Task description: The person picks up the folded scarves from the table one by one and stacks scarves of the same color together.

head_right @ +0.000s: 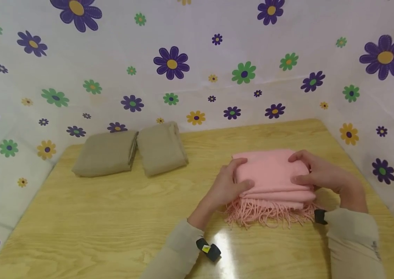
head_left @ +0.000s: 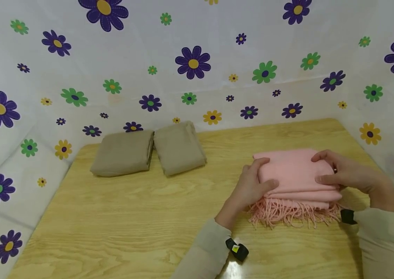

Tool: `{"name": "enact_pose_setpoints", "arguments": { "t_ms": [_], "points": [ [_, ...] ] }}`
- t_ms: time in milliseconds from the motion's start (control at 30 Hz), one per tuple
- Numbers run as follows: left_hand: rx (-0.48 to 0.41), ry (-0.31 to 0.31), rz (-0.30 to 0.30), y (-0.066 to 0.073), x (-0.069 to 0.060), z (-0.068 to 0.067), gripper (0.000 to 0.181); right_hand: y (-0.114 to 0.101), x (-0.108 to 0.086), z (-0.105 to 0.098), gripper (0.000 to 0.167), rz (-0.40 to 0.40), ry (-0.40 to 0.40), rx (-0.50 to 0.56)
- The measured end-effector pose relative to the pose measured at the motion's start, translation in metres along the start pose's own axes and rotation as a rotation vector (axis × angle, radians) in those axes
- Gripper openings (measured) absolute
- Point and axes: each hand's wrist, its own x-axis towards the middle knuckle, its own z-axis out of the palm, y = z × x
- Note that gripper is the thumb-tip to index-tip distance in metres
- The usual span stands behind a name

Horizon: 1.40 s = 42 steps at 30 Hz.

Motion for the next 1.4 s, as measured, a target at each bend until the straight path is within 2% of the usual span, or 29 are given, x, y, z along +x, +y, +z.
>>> {"name": "enact_pose_setpoints", "arguments": {
  "t_ms": [300,767,967,1167,1267,1400],
  "points": [
    [-0.013,-0.011,0.02,-0.003,0.0,-0.001,0.065,-0.005,0.002,0.003,0.053,0.005,-0.007,0.004],
    [-0.009,-0.012,-0.003,-0.004,0.001,0.002,0.066,-0.01,0.003,0.006,0.051,0.011,-0.001,-0.01],
    [-0.038,-0.016,-0.005,-0.004,0.0,0.002,0.066,-0.013,0.002,0.005,0.051,0.029,0.002,-0.061],
    [-0.058,-0.009,-0.008,-0.004,0.0,0.002,0.066,-0.012,0.002,0.005,0.05,0.021,0.007,-0.059],
    [-0.055,-0.008,-0.008,-0.004,-0.001,0.002,0.065,-0.01,0.001,0.005,0.053,0.031,-0.006,-0.043],
    [-0.052,-0.005,-0.008,-0.004,-0.001,0.002,0.065,-0.003,0.002,0.005,0.055,0.042,-0.036,0.042]
  ]
}}
